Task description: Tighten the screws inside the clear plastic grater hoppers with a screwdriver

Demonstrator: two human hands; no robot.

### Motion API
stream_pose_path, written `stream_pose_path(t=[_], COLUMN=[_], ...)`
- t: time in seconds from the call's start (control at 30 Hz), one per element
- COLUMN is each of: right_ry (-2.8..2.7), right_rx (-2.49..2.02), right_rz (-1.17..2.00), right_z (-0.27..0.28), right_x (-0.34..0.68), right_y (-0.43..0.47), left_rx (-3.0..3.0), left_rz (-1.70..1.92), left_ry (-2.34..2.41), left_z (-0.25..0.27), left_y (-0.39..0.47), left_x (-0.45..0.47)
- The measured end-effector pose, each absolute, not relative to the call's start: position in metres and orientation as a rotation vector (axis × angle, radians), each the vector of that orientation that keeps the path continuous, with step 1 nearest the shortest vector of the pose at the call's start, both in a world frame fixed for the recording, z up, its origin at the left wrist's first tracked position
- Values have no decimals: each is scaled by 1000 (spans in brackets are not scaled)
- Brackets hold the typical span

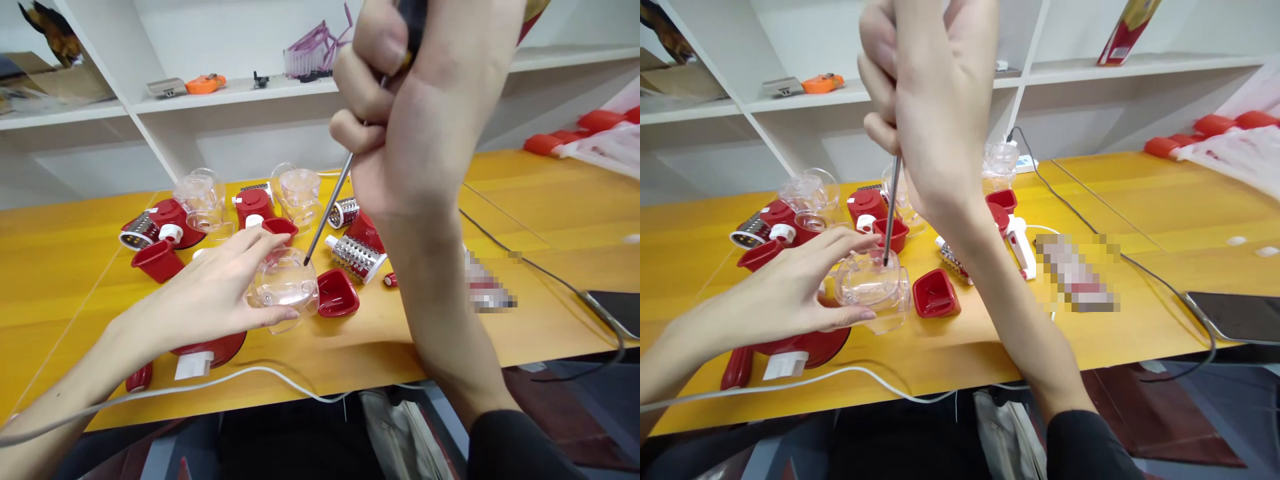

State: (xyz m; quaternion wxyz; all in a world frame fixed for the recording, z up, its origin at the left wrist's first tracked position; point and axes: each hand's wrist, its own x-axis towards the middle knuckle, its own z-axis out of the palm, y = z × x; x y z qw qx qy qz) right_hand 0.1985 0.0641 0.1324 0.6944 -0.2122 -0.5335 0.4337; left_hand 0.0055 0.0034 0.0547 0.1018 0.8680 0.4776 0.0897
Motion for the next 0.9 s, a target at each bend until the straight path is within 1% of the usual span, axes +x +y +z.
stream_pose_path(t=[0.33,0.67,0.83,0.9], right_ry=[-1477,-1120,-1085,-1092], right_rx=[-511,-779,-511,-555], right_rz=[1083,1044,1003,1002], right_z=[106,87,77,80], right_x=[184,195,192,190], right_y=[74,88,98,92], left_rx=[2511,2650,2709,2724], left_rz=[407,643,685,654], left_ry=[1396,1362,1406,1406], left_z=[46,25,22,24], left_y=[0,-1,-2,-2], left_x=[7,7,9,10])
